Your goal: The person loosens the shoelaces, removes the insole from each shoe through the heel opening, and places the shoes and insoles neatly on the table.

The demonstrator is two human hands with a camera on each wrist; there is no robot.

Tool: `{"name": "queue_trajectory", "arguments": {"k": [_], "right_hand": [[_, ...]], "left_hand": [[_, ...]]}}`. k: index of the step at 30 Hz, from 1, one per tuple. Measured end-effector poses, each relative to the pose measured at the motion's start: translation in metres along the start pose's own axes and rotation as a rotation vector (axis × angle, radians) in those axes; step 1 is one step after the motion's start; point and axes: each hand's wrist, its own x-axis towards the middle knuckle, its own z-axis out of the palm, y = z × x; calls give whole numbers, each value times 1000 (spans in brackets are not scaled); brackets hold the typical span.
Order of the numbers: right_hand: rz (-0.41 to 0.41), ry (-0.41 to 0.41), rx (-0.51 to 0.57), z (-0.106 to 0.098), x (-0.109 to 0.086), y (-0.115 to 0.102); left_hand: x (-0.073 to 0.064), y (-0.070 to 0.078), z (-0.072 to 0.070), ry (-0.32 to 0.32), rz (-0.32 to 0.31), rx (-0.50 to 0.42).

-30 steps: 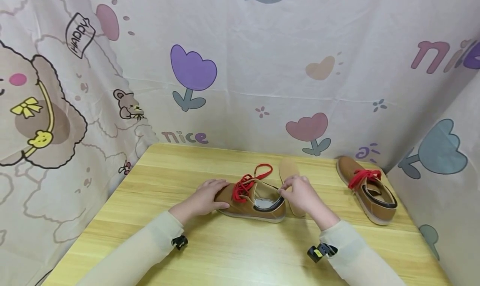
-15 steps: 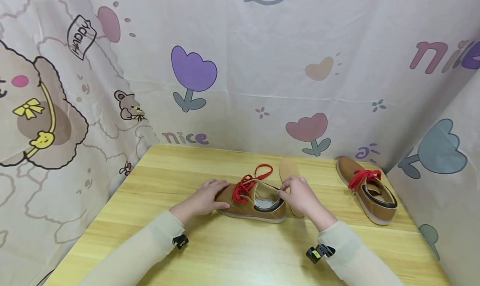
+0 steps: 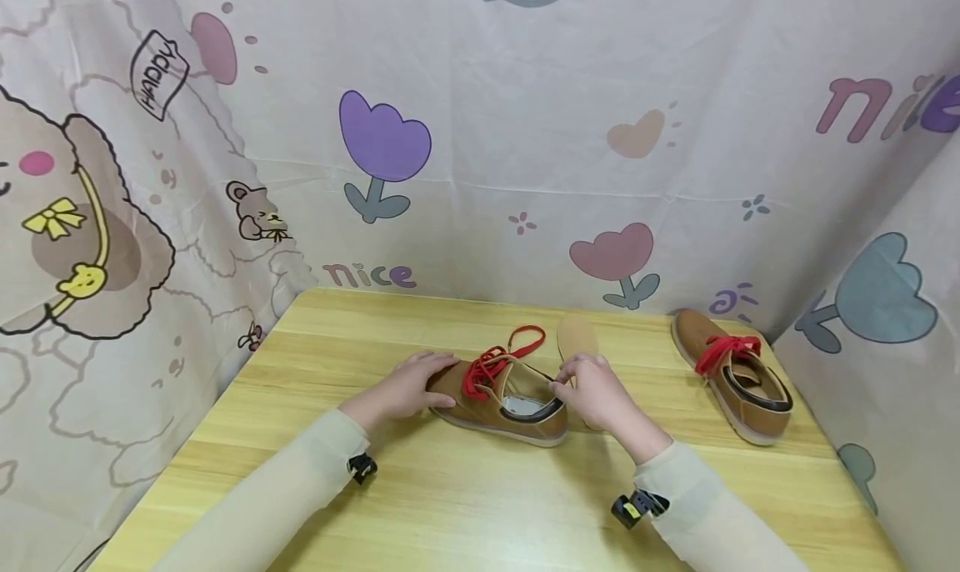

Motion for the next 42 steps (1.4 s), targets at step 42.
{"name": "queue_trajectory", "arguments": {"k": [42], "right_hand": [[-87, -71, -28, 9, 19, -4]], "left_hand": [[-17, 24, 7, 41, -276, 178]]}}
